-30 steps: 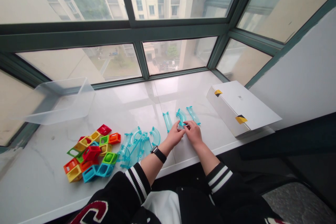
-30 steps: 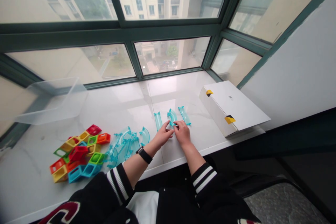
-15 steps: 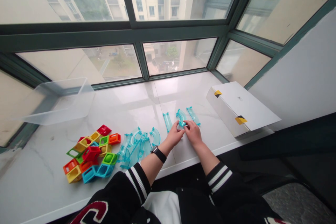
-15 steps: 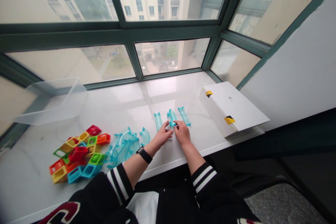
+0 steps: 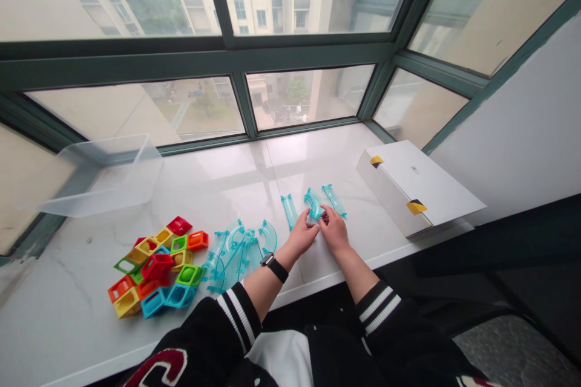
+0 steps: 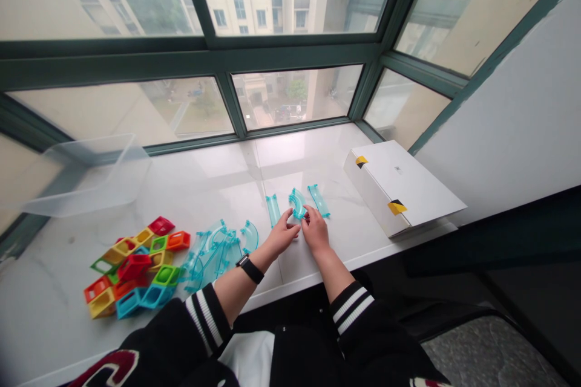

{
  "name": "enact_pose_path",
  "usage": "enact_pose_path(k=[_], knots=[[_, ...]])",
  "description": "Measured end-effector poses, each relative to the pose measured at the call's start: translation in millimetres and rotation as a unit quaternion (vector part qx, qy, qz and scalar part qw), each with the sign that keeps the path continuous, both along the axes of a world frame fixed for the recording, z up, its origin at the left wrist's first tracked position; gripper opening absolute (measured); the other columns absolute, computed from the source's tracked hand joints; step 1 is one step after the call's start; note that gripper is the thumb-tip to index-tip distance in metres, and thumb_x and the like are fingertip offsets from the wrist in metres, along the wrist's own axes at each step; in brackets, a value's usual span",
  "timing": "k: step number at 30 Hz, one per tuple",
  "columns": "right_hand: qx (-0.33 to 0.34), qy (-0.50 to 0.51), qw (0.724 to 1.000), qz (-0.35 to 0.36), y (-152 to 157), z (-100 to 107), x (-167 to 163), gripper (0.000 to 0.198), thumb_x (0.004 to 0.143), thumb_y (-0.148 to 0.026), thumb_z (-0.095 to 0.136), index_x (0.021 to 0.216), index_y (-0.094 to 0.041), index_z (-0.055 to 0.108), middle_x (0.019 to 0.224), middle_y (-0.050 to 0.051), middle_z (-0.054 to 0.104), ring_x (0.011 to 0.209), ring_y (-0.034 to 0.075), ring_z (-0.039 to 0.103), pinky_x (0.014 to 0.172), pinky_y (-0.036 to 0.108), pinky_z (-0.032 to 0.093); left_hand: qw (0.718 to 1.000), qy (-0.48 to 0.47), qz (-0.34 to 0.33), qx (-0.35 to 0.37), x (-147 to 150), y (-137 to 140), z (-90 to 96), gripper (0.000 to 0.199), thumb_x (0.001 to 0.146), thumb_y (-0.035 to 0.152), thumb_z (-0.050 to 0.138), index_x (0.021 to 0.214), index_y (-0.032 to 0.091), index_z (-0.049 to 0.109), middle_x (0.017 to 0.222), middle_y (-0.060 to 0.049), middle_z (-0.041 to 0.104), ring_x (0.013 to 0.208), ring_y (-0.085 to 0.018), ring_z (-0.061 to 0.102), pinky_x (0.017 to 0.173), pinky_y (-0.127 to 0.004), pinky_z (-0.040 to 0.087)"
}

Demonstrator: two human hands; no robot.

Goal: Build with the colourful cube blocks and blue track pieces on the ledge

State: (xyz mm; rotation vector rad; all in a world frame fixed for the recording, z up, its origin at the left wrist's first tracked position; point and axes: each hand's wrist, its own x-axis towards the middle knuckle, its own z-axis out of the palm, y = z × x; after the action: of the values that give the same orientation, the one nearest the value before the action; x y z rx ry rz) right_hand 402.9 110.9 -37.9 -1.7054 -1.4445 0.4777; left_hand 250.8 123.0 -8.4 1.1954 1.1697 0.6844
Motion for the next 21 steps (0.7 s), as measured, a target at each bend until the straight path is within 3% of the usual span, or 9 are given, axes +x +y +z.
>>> enact_pose_path(k=[6, 18, 21], knots=[[-0.007, -0.002, 1.000, -0.004, -0.4, 1.5, -0.9, 0.048, 0.086, -0.021, 0.055, 0.132, -0.022, 0.066, 0.103, 0.007, 0.072, 0.081, 0.023, 0.069, 0.084, 0.041, 0.061, 1.000, 0.004, 0.006, -0.004, 0.7, 0.5, -1.2, 0.090, 0.084, 0.033, 0.078, 0.163, 0.019, 0.038, 0.130, -0.016, 0.070, 0.101, -0.021, 0.070, 0.097, -0.037, 0.057], [-0.011, -0.010, 1.000, -0.020, 0.3, -1.8, -2.9, 0.049, 0.086, -0.021, 0.055, 0.134, -0.020, 0.064, 0.101, 0.007, 0.072, 0.082, 0.023, 0.070, 0.084, 0.041, 0.060, 1.000, 0.003, 0.008, 0.006, 0.9, 1.3, -7.2, 0.089, 0.085, 0.033, 0.078, 0.163, 0.020, 0.038, 0.142, -0.018, 0.064, 0.099, -0.018, 0.069, 0.088, -0.032, 0.058], [-0.012, -0.008, 1.000, -0.023, 0.6, -2.6, -3.5, 0.049, 0.085, -0.021, 0.056, 0.133, -0.020, 0.064, 0.101, 0.007, 0.073, 0.082, 0.023, 0.070, 0.083, 0.040, 0.060, 1.000, 0.006, 0.002, -0.002, 0.4, 1.1, -6.9, 0.088, 0.087, 0.032, 0.076, 0.164, 0.020, 0.036, 0.128, -0.015, 0.069, 0.092, -0.016, 0.068, 0.085, -0.031, 0.058]])
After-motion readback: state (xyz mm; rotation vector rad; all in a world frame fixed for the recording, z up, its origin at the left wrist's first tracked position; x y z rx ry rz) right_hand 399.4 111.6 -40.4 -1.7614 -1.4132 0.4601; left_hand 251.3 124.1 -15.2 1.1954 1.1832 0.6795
